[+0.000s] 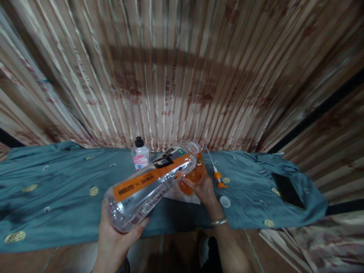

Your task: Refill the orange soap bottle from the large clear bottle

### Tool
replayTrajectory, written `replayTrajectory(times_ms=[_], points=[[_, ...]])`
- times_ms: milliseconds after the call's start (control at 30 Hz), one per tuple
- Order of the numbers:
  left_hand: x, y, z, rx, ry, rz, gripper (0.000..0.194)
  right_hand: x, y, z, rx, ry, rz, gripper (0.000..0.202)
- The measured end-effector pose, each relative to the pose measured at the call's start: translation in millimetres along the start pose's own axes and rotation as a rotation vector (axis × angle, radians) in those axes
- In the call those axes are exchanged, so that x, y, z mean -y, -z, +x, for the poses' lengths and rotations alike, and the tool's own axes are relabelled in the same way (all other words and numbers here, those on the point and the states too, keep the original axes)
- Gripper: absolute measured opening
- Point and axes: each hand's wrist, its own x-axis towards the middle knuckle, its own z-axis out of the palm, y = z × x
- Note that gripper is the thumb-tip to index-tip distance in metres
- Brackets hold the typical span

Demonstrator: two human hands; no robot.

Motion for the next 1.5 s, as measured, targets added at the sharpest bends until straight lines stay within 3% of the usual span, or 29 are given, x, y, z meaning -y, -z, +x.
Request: replayTrajectory(times_ms=[167, 300, 533, 767, 933, 1067, 1233, 1500], points=[[-0.6, 0.1, 0.3, -0.007, 0.014, -0.016, 0.099, -1.2, -0.1, -0.8, -0.001, -0.010, -0.003, 0.072], [1.3, 0.7, 0.3, 0.002, 0.017, -0.029, 0.080, -3.5, -0.1, -0.4, 0.002, -0.015, -0.004, 0.071], [1.9, 2.6, 1.3, 0.001, 0.011, -0.007, 0.103, -2.1, 0.6, -0.4, 0.016, -0.049, -0.030, 0.073], [-0.9, 1.0, 0.2, -0.019, -0.006, -0.013, 0.075, 0.6, 1.5, -0.2, 0.021, -0.051, -0.032, 0.072], [-1.2, 1.5, 0.8, -0.006, -0.002, -0.020, 0.089, 0.2, 1.0, -0.1, 0.012, -0.042, -0.035, 0.071], [2.2, 3.5, 1.7, 0.000, -0.014, 0.003, 0.077, 0.1, 0.5, -0.4, 0.017, -0.031, -0.017, 0.070], [-0.4, 1.9, -0.6, -0.017, -0.010, -0.010, 0.085, -0.8, 0.1, -0.4, 0.002, -0.021, -0.014, 0.069], [-0.4, 7.0, 3.8, 0.041, -0.033, 0.063, 0.077, -1.8, 1.5, -0.1, 0.012, -0.021, -0.014, 0.072]])
